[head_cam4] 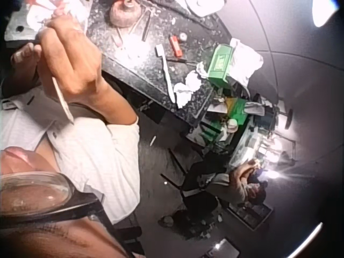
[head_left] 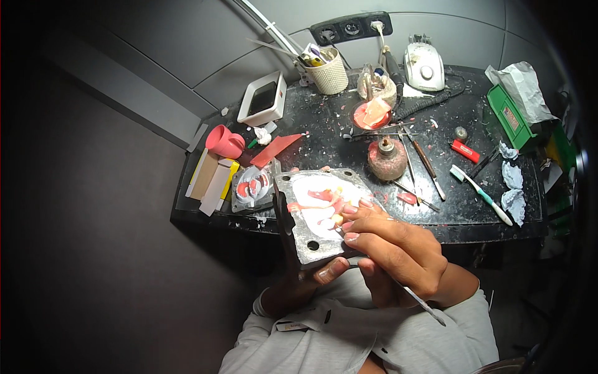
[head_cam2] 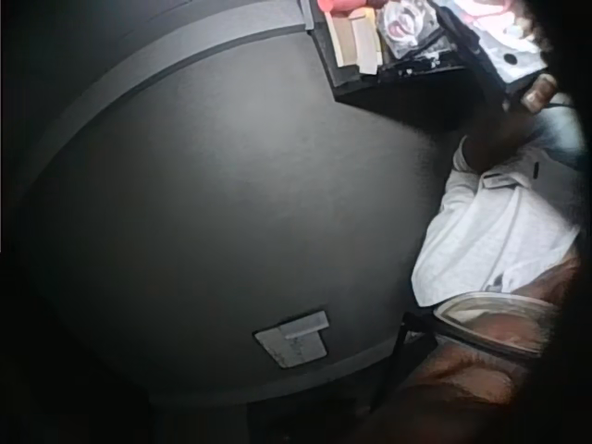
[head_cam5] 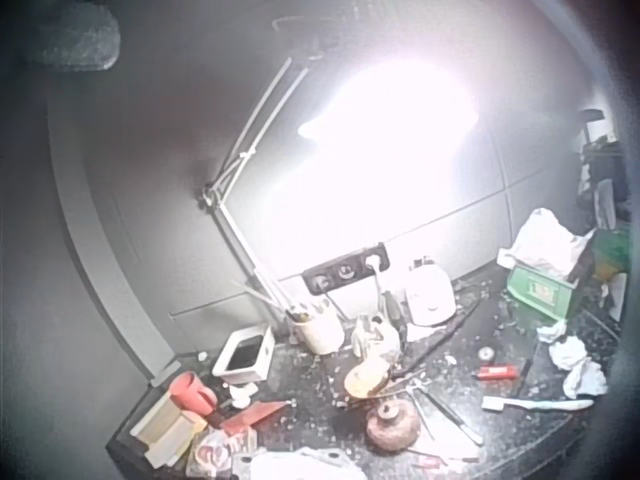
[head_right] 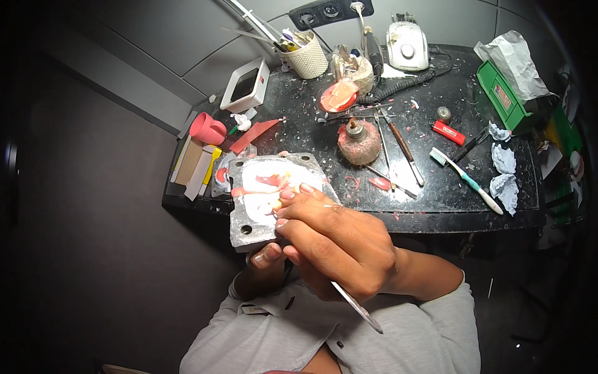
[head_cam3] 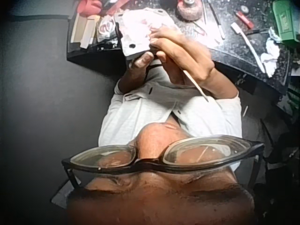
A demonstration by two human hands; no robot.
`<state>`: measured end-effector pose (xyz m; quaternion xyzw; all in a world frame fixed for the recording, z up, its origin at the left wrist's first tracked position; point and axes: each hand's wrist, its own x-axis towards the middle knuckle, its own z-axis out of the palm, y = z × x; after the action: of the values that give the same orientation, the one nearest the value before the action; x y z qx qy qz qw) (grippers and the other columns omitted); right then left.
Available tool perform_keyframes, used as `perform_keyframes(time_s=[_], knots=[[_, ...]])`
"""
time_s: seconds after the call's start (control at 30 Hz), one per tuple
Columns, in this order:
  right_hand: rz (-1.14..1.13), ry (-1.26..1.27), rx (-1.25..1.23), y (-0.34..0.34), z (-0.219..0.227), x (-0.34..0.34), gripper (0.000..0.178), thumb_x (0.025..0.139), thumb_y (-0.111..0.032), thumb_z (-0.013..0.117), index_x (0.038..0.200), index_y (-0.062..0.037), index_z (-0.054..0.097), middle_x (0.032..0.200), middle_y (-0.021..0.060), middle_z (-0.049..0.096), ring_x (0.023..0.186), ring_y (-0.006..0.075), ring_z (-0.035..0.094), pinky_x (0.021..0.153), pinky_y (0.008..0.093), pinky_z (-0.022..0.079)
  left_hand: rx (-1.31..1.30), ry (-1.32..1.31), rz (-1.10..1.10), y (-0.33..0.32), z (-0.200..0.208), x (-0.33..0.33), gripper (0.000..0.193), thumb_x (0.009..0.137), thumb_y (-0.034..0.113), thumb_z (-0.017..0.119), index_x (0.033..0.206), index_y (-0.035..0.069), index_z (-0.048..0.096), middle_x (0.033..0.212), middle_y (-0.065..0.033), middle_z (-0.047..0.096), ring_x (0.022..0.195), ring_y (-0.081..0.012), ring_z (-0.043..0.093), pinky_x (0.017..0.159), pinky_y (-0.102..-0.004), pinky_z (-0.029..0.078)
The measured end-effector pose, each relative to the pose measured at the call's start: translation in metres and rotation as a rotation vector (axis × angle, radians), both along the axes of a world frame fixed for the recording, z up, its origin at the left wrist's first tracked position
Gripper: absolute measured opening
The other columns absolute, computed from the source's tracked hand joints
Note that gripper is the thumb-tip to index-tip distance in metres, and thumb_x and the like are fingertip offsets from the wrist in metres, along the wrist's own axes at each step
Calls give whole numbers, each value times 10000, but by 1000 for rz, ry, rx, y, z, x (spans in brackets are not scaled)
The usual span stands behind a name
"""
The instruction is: The person shapes and carves wax around artificial teeth in a dental mold using a metal tool and their fingers.
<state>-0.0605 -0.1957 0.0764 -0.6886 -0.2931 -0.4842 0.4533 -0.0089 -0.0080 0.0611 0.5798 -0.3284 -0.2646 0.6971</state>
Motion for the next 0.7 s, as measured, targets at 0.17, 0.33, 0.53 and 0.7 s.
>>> perform_keyframes(time_s=[0.17, 0.33, 0.53, 0.7], knots=[[-7, 16, -17, -2, 1, -1, 136, 857, 33, 676, 953, 130, 674, 889, 229, 701, 809, 335, 747, 775, 431, 642, -19, -43, -1, -2, 6, 0, 862, 879, 207, 725, 1576, 18, 256, 1536, -170, 446, 1468, -306, 385, 1245, -466, 256], [19, 25, -25, -3, 1, -2, 153, 834, 50, 680, 949, 149, 662, 899, 254, 694, 830, 360, 747, 795, 443, 645, 1, -28, -3, 7, -27, 8, 856, 877, 214, 720, 1573, 15, 264, 1535, -173, 445, 1470, -312, 384, 1247, -469, 250], [30, 46, -31, -6, -1, -3, 160, 837, 61, 672, 974, 142, 662, 953, 261, 699, 882, 373, 752, 805, 425, 640, -17, 67, 21, -4, -5, -1, 947, 846, 274, 756, 1584, 19, 219, 1532, -183, 439, 1461, -324, 393, 1240, -476, 266], [142, 234, 99, -19, 9, -3, 128, 902, 23, 709, 1022, 66, 702, 986, 218, 726, 891, 311, 759, 784, 348, 618, -175, 247, 72, -8, -3, 4, 1111, 773, 377, 837, 1583, 8, 174, 1485, -184, 459, 1404, -313, 445, 1212, -479, 310]])
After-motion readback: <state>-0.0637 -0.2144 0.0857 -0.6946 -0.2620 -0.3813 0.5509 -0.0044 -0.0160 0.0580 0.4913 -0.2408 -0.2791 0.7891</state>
